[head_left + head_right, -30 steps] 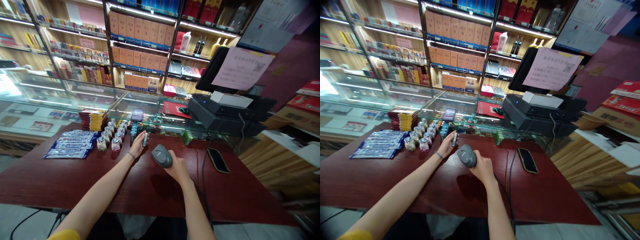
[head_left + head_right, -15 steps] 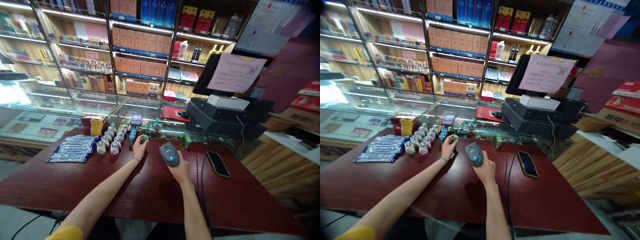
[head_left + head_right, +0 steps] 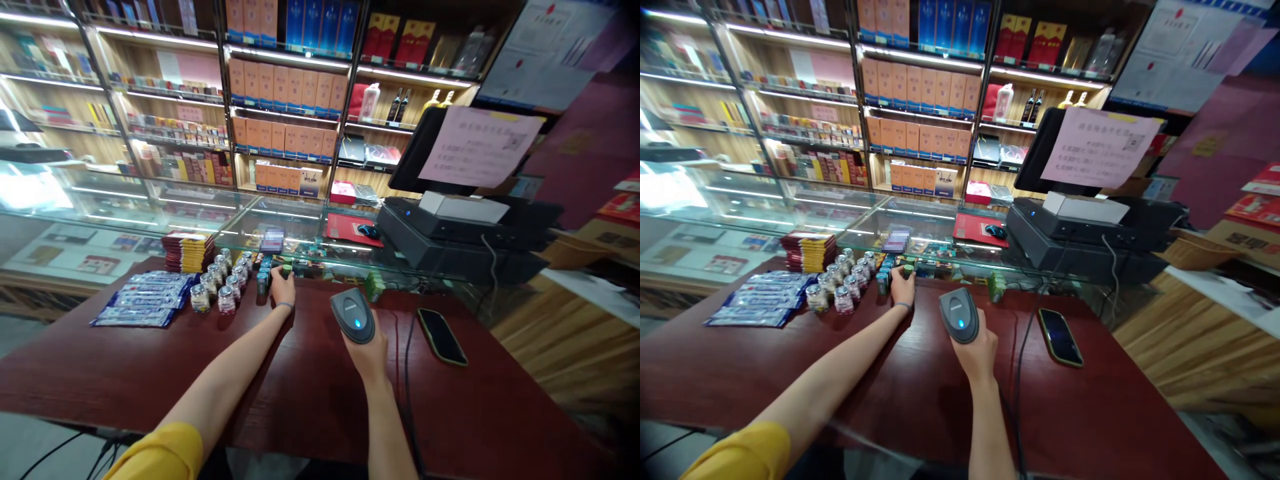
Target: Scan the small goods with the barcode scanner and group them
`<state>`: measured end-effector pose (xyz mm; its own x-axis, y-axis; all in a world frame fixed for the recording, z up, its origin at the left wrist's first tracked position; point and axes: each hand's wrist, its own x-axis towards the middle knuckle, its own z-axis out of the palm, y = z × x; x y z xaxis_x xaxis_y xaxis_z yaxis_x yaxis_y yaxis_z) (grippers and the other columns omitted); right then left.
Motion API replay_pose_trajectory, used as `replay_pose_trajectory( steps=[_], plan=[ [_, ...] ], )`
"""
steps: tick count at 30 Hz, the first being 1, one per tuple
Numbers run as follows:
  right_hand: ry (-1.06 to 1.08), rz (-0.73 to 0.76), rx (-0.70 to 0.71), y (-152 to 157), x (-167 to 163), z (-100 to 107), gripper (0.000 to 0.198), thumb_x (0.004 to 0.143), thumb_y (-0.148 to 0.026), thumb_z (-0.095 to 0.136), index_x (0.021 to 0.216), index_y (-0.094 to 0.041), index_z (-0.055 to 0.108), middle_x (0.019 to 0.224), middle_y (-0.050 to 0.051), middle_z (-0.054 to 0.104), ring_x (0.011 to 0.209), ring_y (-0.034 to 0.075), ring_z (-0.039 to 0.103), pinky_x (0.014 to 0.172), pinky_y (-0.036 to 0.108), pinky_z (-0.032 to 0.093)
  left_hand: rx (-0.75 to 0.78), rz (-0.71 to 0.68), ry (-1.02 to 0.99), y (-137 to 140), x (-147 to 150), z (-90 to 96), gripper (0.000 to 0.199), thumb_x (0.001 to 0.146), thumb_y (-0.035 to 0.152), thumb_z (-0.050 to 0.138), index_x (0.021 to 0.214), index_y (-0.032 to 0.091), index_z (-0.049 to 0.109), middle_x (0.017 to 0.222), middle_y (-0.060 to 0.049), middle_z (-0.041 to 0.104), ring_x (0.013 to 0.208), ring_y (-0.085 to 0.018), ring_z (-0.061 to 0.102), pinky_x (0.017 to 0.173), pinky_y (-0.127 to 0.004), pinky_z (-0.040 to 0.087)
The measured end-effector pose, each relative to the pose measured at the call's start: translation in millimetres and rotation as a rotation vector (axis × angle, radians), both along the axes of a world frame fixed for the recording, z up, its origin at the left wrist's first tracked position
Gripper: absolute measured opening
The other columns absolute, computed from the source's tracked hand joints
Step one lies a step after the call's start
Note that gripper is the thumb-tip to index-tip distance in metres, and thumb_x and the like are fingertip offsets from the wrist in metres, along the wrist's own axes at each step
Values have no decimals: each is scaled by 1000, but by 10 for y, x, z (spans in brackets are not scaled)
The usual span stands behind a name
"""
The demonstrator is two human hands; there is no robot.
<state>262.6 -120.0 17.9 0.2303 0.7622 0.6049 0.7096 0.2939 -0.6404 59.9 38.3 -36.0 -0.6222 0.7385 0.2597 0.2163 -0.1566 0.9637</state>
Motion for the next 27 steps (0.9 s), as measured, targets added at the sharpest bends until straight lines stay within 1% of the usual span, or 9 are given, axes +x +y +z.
replay_pose_trajectory(
  steps=[5, 8, 12, 16, 19, 21, 23, 27],
  plan=[
    [58, -21, 35, 37, 27, -32, 27, 74, -39, 65, 94, -23, 57, 72, 5, 71, 60, 21, 66, 57, 28, 47, -33, 16, 5, 75, -5, 2, 32, 83, 20, 70, 109, 24, 51, 105, -9, 70, 107, -24, 68, 98, -39, 48],
    [74, -31, 23, 53, 49, -55, 28, 74, -39, 65, 95, -23, 57, 73, 5, 71, 61, 21, 66, 57, 28, 47, -62, 9, 14, 112, -14, 6, 32, 84, 22, 70, 110, 24, 50, 108, -11, 70, 110, -25, 68, 98, -39, 48],
    [78, -24, 14, 65, 70, -85, 30, 72, -38, 66, 97, -23, 57, 74, 6, 71, 63, 22, 66, 59, 29, 48, -59, 0, -3, 152, -24, 10, 34, 84, 23, 70, 111, 24, 49, 114, -12, 69, 114, -25, 66, 100, -39, 47],
    [90, -38, 25, 69, 73, -94, 30, 72, -38, 67, 95, -23, 58, 75, 6, 71, 64, 22, 66, 59, 29, 48, -95, 7, 16, 153, -31, 11, 36, 84, 24, 70, 113, 22, 50, 114, -14, 70, 112, -26, 67, 99, -40, 47],
    [106, -26, 0, 69, 75, -90, 30, 72, -38, 67, 96, -23, 57, 76, 6, 71, 65, 21, 67, 60, 28, 49, -148, 0, 56, 129, -37, 19, 38, 85, 24, 70, 117, 22, 49, 114, -15, 70, 110, -27, 68, 97, -40, 48],
    [118, -12, -11, 75, 82, -92, 30, 72, -38, 68, 97, -23, 57, 76, 5, 71, 66, 21, 67, 61, 28, 50, -175, -18, 92, 109, -38, 27, 43, 85, 24, 70, 122, 21, 49, 118, -16, 69, 112, -27, 67, 98, -40, 48],
    [120, -5, -10, 87, 96, -101, 31, 72, -38, 68, 97, -23, 58, 75, 4, 71, 67, 22, 68, 61, 28, 50, -180, -37, 123, 91, -36, 34, 51, 85, 24, 70, 129, 21, 46, 125, -17, 67, 119, -28, 64, 100, -39, 47],
    [122, -17, 30, 124, 135, -119, 34, 71, -39, 69, 98, -22, 58, 76, 5, 71, 68, 22, 69, 62, 29, 51, -116, -80, 149, 59, -29, 23, 73, 82, 22, 73, 145, 19, 37, 141, -20, 57, 136, -29, 52, 110, -41, 42]
  ],
)
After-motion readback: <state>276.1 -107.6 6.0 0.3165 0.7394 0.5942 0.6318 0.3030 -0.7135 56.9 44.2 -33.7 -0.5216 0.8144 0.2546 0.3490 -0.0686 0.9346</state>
